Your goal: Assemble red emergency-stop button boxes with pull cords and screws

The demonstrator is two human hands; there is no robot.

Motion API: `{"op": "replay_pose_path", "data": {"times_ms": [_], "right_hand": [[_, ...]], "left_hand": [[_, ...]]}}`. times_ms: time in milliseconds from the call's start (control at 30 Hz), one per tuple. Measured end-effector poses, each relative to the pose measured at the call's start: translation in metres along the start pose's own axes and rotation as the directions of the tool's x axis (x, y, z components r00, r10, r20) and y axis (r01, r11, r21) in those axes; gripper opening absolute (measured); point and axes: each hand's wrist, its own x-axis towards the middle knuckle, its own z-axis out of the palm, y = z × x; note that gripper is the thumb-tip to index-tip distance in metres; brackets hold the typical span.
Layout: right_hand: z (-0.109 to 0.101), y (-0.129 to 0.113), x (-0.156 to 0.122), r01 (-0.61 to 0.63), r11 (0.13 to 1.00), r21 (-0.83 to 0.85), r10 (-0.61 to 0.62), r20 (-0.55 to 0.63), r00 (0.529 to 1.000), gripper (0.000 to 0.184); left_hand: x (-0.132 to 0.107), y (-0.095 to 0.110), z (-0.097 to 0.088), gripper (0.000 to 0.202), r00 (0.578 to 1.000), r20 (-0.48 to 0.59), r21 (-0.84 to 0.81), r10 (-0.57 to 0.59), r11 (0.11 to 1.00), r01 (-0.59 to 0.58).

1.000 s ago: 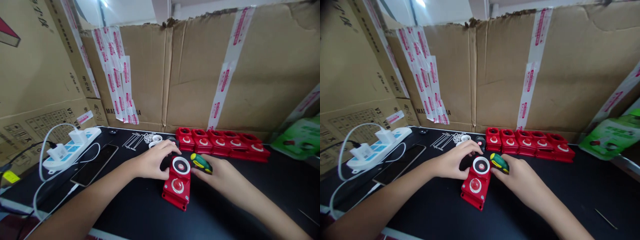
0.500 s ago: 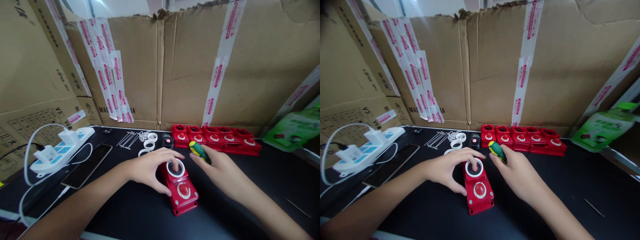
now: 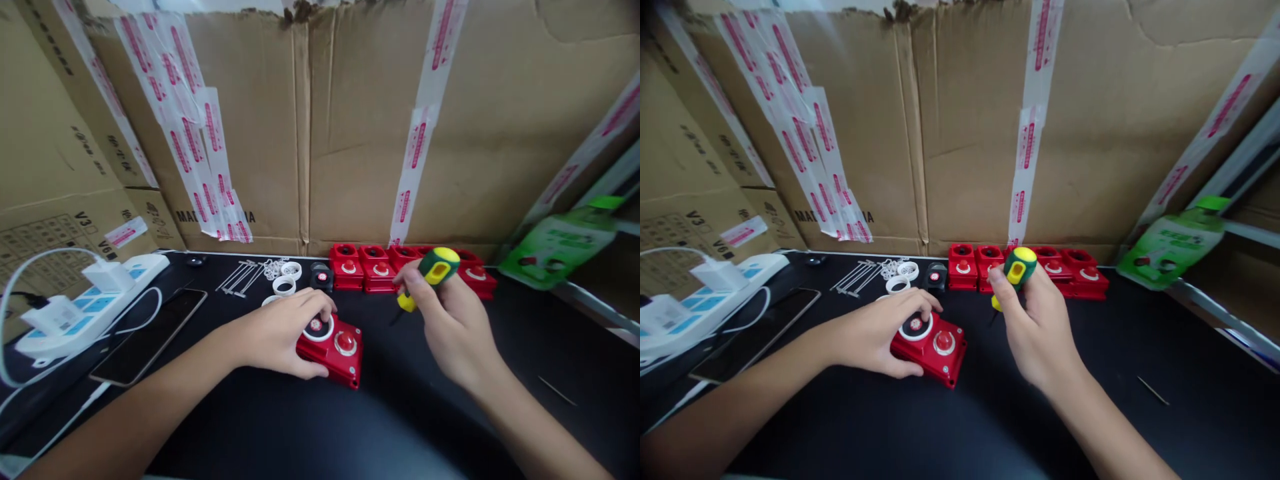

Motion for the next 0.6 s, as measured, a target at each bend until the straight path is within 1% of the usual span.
{"op": "replay_pose_path", "data": {"times_ms": [33, 100, 167, 267, 367, 600], "right_hand": [[0.000, 0.000, 0.000, 0.011, 1.000, 0.013, -0.011, -0.017, 1.000, 0.050], [-0.001, -0.002, 0.000, -0.010, 0.998, 0.055, 0.010, -0.007, 1.000, 0.051], [0.000, -0.004, -0.001, -0.050, 0.991, 0.128, 0.044, 0.054, 0.998, 0.051], [0.002, -0.005, -0.004, -0.063, 0.982, 0.180, 0.035, 0.154, 0.987, 0.045], [0.005, -0.002, -0.006, -0.038, 0.989, 0.141, 0.009, 0.201, 0.980, 0.041], [0.007, 0.005, -0.006, -0.033, 0.997, 0.073, 0.018, 0.207, 0.978, 0.042]], "left_hand": [[-0.001, 0.000, 0.000, 0.057, 0.999, 0.023, -0.008, -0.024, 1.000, 0.024], [-0.001, 0.000, 0.002, 0.058, 0.997, 0.052, -0.018, -0.063, 0.998, 0.064], [0.000, -0.001, 0.003, 0.059, 0.996, 0.061, -0.026, -0.072, 0.997, 0.073], [0.002, -0.003, 0.005, 0.060, 0.997, 0.051, -0.021, -0.059, 0.998, 0.060], [0.002, -0.004, 0.007, 0.060, 0.997, 0.046, -0.007, -0.058, 0.998, 0.058], [0.002, -0.005, 0.007, 0.061, 0.998, 0.038, -0.009, -0.051, 0.999, 0.051]]}}
